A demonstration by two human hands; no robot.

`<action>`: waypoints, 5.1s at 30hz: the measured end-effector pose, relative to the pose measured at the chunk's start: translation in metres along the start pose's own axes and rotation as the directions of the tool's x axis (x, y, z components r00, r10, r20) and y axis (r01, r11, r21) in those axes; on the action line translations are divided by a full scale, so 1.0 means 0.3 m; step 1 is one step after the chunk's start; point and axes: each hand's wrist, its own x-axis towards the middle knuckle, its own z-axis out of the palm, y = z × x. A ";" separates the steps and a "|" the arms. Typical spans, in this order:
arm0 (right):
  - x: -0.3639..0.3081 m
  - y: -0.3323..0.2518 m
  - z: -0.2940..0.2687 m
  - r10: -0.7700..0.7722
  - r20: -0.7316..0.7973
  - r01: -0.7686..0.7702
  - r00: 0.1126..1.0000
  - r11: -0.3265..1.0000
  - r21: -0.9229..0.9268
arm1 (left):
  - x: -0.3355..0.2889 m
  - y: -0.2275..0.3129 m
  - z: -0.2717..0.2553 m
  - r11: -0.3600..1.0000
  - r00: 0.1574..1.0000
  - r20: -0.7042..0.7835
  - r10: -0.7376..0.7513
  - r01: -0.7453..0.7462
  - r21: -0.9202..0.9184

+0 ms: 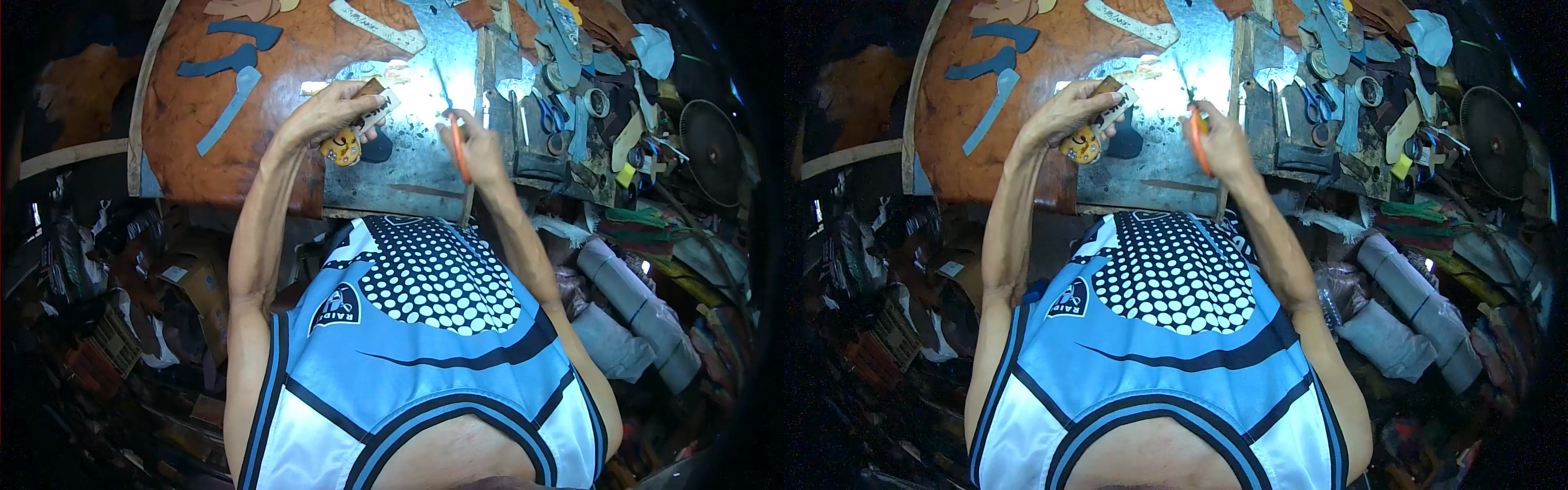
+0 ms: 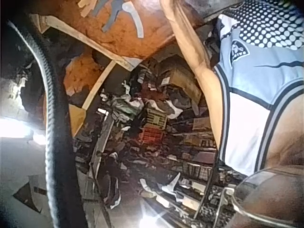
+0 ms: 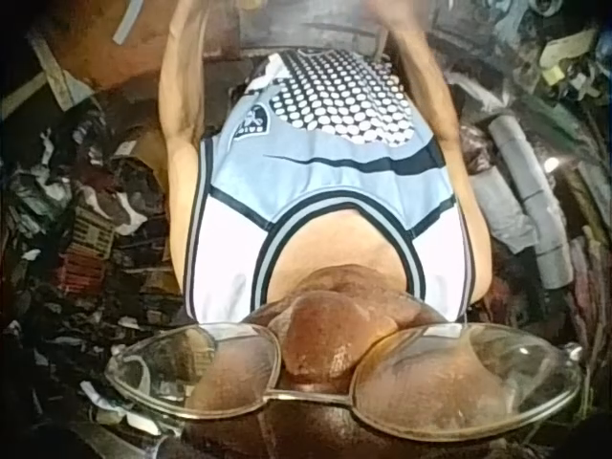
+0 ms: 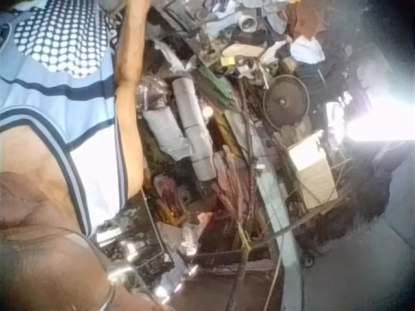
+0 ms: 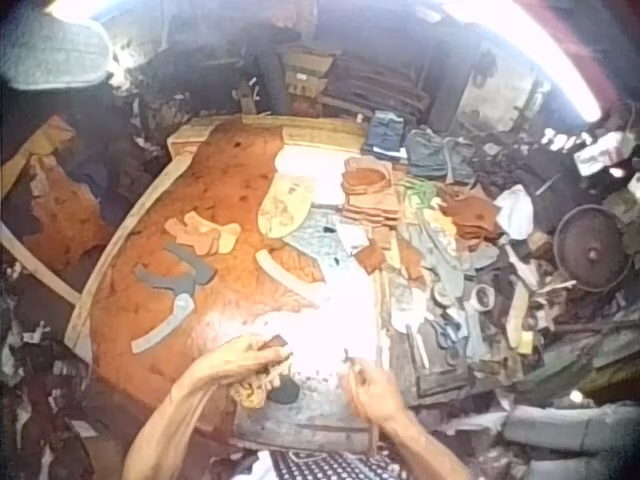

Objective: Cutting and marking leather patterns for shoe manufacturing on a workshop table.

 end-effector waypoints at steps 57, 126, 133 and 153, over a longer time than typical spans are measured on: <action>0.372 0.337 -0.484 -0.339 -0.705 0.077 0.624 0.924 -0.376 | -0.019 -0.388 -0.469 0.418 0.447 -0.615 0.650 0.465 0.780; -0.027 -0.014 0.127 0.271 0.203 -0.304 0.941 0.940 0.154 | -0.038 -0.368 0.195 0.517 0.766 -0.308 0.564 -0.037 0.855; -0.039 -0.009 0.171 -0.109 -0.025 0.108 0.994 0.993 -0.056 | -0.038 -0.372 0.191 0.494 0.769 -0.301 0.564 -0.022 0.869; -0.101 0.002 0.134 -0.125 0.099 0.140 0.987 0.976 -0.165 | -0.043 -0.357 0.175 0.504 0.784 -0.288 0.549 -0.036 0.863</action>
